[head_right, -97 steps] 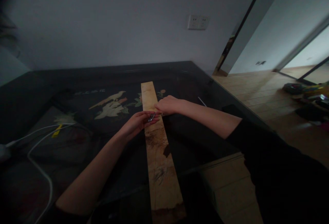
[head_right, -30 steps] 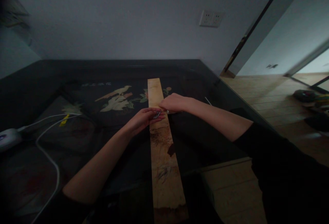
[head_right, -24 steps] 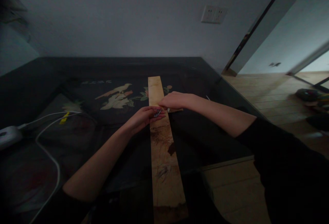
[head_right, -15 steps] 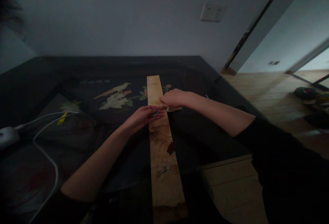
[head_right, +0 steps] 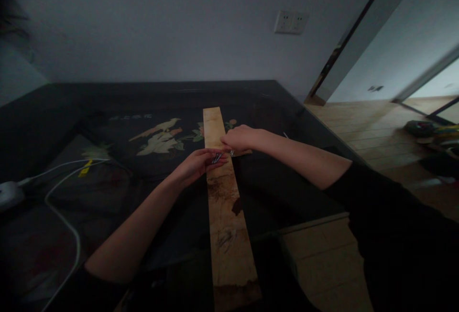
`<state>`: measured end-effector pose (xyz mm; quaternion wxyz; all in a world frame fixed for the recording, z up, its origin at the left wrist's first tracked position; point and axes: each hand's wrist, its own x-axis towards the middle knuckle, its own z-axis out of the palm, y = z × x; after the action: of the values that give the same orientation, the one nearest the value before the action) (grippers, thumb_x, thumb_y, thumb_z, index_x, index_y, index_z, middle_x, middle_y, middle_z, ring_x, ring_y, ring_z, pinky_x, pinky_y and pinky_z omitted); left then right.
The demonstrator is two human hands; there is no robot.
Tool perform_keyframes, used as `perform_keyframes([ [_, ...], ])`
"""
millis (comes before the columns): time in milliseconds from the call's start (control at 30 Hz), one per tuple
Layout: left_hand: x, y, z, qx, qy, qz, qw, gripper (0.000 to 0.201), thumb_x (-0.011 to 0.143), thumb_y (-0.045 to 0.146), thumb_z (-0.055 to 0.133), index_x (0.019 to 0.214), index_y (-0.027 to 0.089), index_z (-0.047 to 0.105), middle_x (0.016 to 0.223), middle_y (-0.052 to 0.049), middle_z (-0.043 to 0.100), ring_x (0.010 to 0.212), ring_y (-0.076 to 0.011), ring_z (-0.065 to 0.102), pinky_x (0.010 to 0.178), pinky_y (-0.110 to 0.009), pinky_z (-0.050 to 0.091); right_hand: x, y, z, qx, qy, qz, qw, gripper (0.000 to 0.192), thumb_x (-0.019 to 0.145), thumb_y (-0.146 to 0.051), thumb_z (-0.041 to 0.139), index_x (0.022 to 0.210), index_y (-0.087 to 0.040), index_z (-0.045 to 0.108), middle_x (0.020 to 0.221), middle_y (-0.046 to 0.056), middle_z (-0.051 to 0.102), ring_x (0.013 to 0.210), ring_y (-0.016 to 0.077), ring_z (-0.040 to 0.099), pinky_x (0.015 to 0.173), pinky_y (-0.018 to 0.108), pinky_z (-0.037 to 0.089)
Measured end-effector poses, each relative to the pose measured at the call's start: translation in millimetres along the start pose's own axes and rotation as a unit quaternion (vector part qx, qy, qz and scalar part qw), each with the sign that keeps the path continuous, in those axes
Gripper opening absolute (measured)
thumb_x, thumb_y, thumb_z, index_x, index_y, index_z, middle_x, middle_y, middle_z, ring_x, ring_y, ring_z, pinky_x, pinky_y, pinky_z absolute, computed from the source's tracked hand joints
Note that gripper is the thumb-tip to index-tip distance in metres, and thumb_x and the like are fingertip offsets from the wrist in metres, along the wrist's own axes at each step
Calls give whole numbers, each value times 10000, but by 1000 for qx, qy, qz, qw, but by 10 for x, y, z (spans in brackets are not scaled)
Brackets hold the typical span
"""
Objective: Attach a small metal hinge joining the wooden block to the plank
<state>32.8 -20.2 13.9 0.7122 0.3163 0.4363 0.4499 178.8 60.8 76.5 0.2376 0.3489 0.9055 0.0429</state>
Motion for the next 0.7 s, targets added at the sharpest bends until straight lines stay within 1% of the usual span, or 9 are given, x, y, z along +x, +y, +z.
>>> perform_keyframes([
  [67, -10, 10, 6, 0, -8, 2, 1000, 233, 862, -7, 452, 830, 53, 675, 854, -125, 715, 747, -121, 694, 870, -271, 547, 4, -27, -5, -4, 1, 24, 1000, 415, 954, -417, 399, 1090, -134, 670, 1040, 182, 694, 902, 272, 657, 640, 322, 413],
  [100, -14, 14, 8, -1, -13, 2, 1000, 231, 861, -6, 457, 832, 53, 679, 859, -126, 716, 748, -121, 694, 875, -271, 545, 3, -48, -7, -6, 0, 24, 1000, 417, 955, -406, 398, 1069, -121, 680, 1035, 189, 695, 907, 277, 657, 641, 324, 413],
  [200, -19, 20, 10, -5, -13, 0, 1000, 219, 859, 3, 472, 818, 58, 681, 859, -126, 718, 741, -120, 692, 873, -269, 545, -17, -98, -33, -9, -8, 4, 1000, 342, 938, -324, 438, 1042, -120, 692, 1023, 176, 702, 912, 272, 660, 639, 317, 411],
  [333, -8, 17, 7, -5, -9, -3, 1000, 220, 861, 5, 462, 796, 63, 664, 835, -118, 719, 720, -112, 690, 824, -239, 557, -42, -72, -66, -8, -10, -23, 1000, 285, 907, -271, 502, 1122, -159, 650, 1054, 143, 697, 927, 255, 655, 637, 304, 418],
  [433, 2, 15, 5, 1, -6, -8, 1000, 232, 867, 5, 443, 825, 61, 664, 834, -118, 721, 726, -112, 693, 781, -214, 561, -8, -23, -20, 1, 6, -15, 1000, 337, 926, -334, 476, 1187, -168, 608, 1067, 151, 693, 913, 260, 660, 630, 308, 427],
  [500, 8, 12, 3, 2, -6, -9, 1000, 220, 864, 7, 454, 840, 60, 666, 827, -117, 721, 726, -115, 692, 783, -220, 561, 30, -14, 31, -4, 6, 8, 1000, 382, 947, -382, 423, 1164, -142, 626, 1048, 175, 695, 900, 275, 665, 630, 324, 433],
  [567, 14, 8, -2, 1, -9, -6, 1000, 206, 866, 13, 466, 848, 57, 666, 829, -122, 720, 727, -116, 692, 790, -228, 559, 55, -31, 67, -15, 6, 23, 1000, 406, 955, -378, 395, 1103, -115, 666, 1020, 194, 699, 896, 286, 669, 638, 337, 437],
  [700, 17, 4, -10, -2, -10, -6, 1000, 192, 870, 16, 477, 836, 62, 660, 840, -125, 714, 737, -118, 694, 777, -223, 555, 26, -82, 23, -12, 0, 7, 1000, 355, 931, -310, 426, 1036, -113, 701, 1010, 185, 703, 920, 276, 666, 653, 323, 433],
])
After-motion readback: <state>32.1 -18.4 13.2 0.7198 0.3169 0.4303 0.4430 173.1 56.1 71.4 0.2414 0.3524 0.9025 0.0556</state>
